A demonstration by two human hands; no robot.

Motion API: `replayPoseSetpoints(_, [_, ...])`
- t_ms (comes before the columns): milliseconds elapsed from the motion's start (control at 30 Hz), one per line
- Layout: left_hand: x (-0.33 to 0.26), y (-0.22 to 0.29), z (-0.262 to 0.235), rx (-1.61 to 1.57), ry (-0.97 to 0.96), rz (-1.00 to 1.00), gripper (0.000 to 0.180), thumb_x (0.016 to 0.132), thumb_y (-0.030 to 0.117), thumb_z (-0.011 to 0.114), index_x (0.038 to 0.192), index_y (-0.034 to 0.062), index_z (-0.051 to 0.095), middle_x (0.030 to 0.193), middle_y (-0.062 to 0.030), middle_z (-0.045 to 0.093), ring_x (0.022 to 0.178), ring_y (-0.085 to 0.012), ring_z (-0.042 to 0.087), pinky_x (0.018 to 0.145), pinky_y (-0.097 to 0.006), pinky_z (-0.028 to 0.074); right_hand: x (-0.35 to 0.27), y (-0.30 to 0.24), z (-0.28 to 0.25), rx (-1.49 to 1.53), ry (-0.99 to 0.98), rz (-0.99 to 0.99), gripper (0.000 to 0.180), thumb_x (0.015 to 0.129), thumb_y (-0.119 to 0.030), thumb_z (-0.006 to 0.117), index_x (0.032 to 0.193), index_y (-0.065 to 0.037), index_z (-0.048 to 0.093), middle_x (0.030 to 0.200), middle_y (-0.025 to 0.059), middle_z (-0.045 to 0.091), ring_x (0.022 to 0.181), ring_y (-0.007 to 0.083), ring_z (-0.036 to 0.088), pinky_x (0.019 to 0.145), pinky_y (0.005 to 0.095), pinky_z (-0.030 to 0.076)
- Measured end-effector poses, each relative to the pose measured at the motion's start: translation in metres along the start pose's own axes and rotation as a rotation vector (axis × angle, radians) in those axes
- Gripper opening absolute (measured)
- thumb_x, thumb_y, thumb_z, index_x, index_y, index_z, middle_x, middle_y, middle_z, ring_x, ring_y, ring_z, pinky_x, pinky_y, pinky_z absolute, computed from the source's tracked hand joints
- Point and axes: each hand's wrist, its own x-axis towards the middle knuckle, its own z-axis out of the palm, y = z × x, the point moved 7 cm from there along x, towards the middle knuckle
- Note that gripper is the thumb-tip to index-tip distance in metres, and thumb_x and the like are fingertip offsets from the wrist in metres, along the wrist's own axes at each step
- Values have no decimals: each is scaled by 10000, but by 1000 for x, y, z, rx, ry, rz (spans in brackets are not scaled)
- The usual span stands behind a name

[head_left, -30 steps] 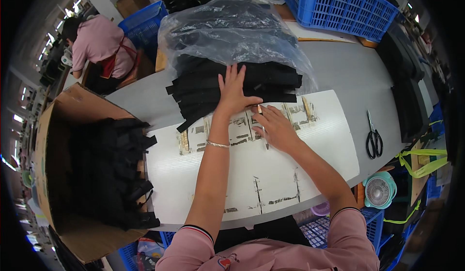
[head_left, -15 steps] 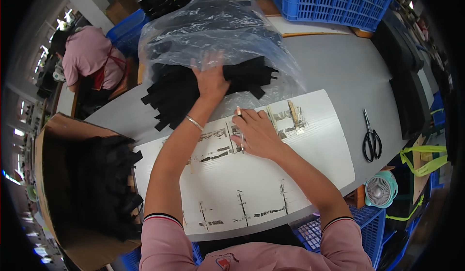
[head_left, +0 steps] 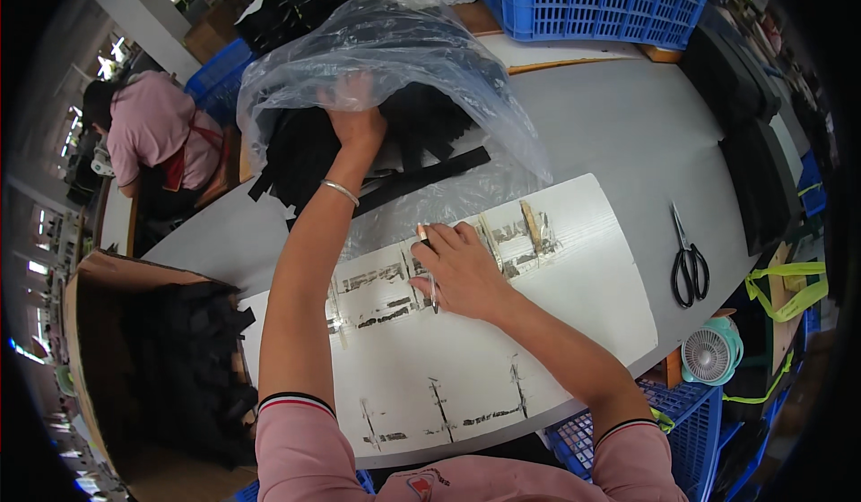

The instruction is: The recorder is marking and assembling components for black fabric straps, likely for backpacks or outdoor gear, in a factory setting.

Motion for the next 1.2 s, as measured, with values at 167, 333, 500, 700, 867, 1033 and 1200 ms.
replayPoseSetpoints(167, [-6, -3, 2, -74, 202, -56, 598, 773, 60, 733, 1352, 108, 590, 1295, -115, 593, 1298, -328, 510, 1178, -619, 276, 8, -2, 0, 77, -22, 14, 388, 898, -304, 742, 1148, -46, 596, 1307, 185, 625, 1193, 297, 565, 1023, 431, 394])
replayPoseSetpoints(333, [-5, 4, -2, -143, 88, -41, 490, 813, 11, 685, 1289, 108, 620, 1239, -127, 625, 1230, -356, 559, 1178, -597, 312, 18, 19, -36, -37, 435, -47, 435, 820, -199, 813, 1183, -78, 606, 1357, 152, 632, 1108, 264, 633, 1021, 433, 414])
replayPoseSetpoints(500, [-2, 11, 10, -167, 77, -55, 489, 823, 29, 689, 1300, 104, 619, 1198, -127, 642, 1205, -349, 573, 1174, -576, 329, 115, 45, -128, -354, 779, 3, 415, 789, -183, 815, 1160, -100, 647, 1351, 157, 640, 1186, 279, 639, 1005, 417, 444])
replayPoseSetpoints(700, [-16, -65, 131, -347, 180, -115, 423, 916, 81, 607, 1339, 74, 585, 1235, -149, 612, 1225, -316, 556, 1123, -534, 359, 154, 23, -90, -298, 487, -109, 314, 778, -16, 732, 1083, -66, 677, 888, 104, 660, 904, 283, 647, 824, 408, 483])
replayPoseSetpoints(867, [-3, -53, 117, -528, 367, -51, 485, 934, 144, 587, 1409, 67, 521, 1298, -135, 579, 1253, -323, 526, 1121, -569, 327, 60, 20, -60, -274, 633, -224, 176, 760, 35, 705, 916, -31, 656, 753, 71, 570, 762, 230, 597, 757, 358, 501])
replayPoseSetpoints(1033, [13, 2, 34, -210, 168, 59, 555, 933, 244, 599, 1443, 52, 495, 1383, -116, 560, 1300, -323, 497, 1124, -622, 262, 27, 46, -43, -340, 609, -163, 149, 819, 47, 717, 941, -20, 664, 794, 77, 613, 800, 215, 620, 771, 364, 513])
replayPoseSetpoints(1200, [57, -78, 58, -370, 101, -171, 451, 966, 266, 562, 1378, 84, 552, 1349, -48, 592, 1279, -253, 511, 1131, -541, 241, 42, 23, -43, -270, 727, -198, 167, 833, 45, 722, 977, -18, 664, 827, 74, 641, 839, 207, 638, 788, 373, 522])
